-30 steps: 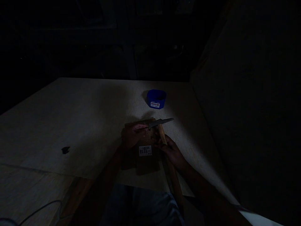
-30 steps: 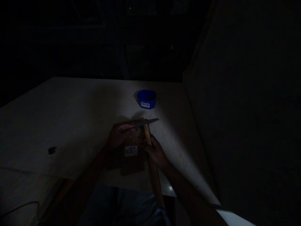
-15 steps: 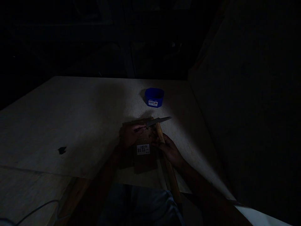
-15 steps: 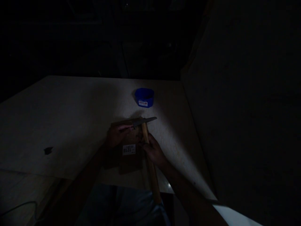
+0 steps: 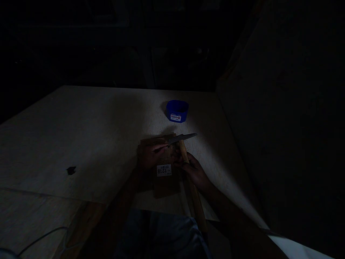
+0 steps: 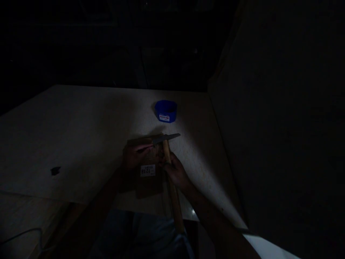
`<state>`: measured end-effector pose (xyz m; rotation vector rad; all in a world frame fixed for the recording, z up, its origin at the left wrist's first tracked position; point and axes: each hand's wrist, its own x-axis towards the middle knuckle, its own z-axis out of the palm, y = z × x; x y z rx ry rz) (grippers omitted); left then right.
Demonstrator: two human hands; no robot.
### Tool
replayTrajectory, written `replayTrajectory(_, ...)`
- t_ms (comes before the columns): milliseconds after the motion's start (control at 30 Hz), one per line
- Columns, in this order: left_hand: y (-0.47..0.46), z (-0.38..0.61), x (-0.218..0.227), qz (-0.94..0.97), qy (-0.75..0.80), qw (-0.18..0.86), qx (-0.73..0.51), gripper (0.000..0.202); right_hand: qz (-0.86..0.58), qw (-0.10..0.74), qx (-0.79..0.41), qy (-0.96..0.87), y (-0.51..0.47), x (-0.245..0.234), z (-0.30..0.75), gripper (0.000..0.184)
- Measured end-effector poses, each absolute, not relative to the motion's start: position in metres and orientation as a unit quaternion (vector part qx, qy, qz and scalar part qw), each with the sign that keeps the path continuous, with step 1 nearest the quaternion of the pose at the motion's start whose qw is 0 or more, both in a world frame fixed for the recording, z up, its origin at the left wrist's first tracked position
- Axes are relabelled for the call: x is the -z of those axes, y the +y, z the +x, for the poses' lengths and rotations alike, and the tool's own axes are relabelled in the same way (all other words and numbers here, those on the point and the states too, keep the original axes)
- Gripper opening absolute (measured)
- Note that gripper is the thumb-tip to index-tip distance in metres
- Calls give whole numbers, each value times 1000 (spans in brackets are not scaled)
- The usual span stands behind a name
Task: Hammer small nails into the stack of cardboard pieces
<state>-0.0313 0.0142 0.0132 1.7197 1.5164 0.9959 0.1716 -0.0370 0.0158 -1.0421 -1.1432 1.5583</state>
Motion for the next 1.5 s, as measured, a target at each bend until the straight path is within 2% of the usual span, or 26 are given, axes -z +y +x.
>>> replayTrajectory(100, 15, -31, -11, 640, 580, 324, -387, 19, -421, 450, -637, -463, -38, -18, 172, 33)
replayTrajectory(367, 16, -29, 0, 617, 579, 331, -418, 28, -427, 441, -637, -466, -36, -29, 174, 28)
replayTrajectory(467, 14, -28, -2, 617, 583, 328, -413, 27, -475, 391, -602, -509, -37, -48, 183, 26)
replayTrajectory(667, 11, -25, -10, 614, 588, 339, -402, 23, -525, 312, -434, -663, -48, -91, 197, 34)
replayTrajectory(933, 12, -25, -3, 618, 584, 335, -407, 26, -537, 216, -417, -701, -48, -83, 184, 41)
replayTrajectory(1100, 11, -23, -2, 615, 575, 347, -414, 24, -547, 232, -400, -698, -51, -77, 184, 42)
replayTrajectory(1267, 10, -24, -4, 613, 575, 357, -409, 24, -559, 204, -408, -693, -48, -74, 182, 43)
replayTrajectory(1433, 11, -26, -2, 619, 572, 355, -404, 25, -549, 253, -397, -691, -47, -71, 186, 41)
replayTrajectory(1500, 12, -26, -2, 620, 576, 352, -401, 25, -543, 243, -398, -699, -46, -71, 185, 41)
